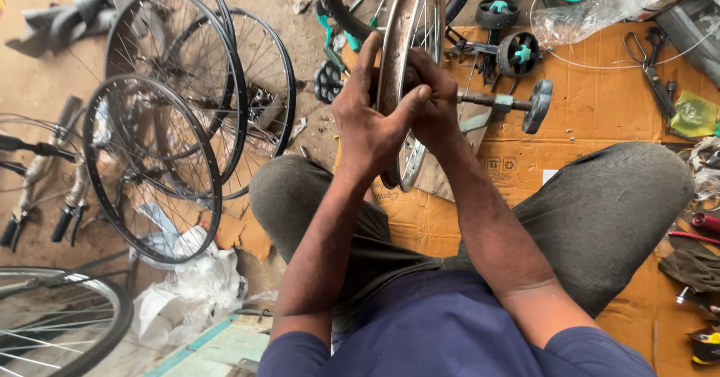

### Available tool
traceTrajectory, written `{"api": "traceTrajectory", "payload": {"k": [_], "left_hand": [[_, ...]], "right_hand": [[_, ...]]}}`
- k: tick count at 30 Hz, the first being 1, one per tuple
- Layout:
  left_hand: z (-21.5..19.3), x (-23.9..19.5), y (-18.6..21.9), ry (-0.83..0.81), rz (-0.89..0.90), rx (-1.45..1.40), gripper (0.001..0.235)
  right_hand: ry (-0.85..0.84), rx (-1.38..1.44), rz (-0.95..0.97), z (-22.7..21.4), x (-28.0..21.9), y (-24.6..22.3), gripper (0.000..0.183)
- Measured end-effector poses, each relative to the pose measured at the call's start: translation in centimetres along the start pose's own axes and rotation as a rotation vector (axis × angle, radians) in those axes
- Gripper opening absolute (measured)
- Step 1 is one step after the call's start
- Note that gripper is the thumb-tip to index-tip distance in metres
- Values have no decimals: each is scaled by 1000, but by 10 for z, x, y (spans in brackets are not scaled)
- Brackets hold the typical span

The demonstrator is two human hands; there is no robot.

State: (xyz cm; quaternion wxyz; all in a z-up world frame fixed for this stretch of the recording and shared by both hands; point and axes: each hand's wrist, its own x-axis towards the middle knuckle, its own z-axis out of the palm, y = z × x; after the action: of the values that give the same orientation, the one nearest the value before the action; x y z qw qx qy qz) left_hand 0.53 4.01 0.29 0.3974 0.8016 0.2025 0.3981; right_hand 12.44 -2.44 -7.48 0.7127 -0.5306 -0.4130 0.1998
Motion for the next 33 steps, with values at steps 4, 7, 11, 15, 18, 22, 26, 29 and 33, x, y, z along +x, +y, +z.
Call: {"api": "traceTrajectory", "payload": {"k": [4, 7, 11, 15, 18, 22, 26, 29, 33], "left_hand": [[7, -1, 8, 37, -12, 8, 82], [14, -4, 14, 92, -6, -50, 74], [12, -5, -1, 27, -301, -497, 47], [4, 2, -11, -73, -131, -562, 43], [-1, 9, -9, -213, -31, -400, 46], [1, 15, -9, -178, 119, -241, 44], [11, 22, -15, -138, 204, -231, 36], [16, 25, -15, -98, 241, -207, 35], [19, 25, -17, -59, 283, -174, 35]], "right_hand": [[-6, 266, 21, -6, -3, 1, 57], [-30, 364, -73, -11, -2, -1, 59], [75, 431, 91, -15, -4, -2, 44], [69, 451, 43, -19, -13, -19, 41], [84, 589, 29, -19, -16, -26, 37], [124, 575, 10, -17, -20, -27, 30], [135, 576, 22, -19, -24, -26, 29], [135, 567, -4, -21, -22, -24, 28], [117, 575, 35, -23, -21, -23, 27]]}}
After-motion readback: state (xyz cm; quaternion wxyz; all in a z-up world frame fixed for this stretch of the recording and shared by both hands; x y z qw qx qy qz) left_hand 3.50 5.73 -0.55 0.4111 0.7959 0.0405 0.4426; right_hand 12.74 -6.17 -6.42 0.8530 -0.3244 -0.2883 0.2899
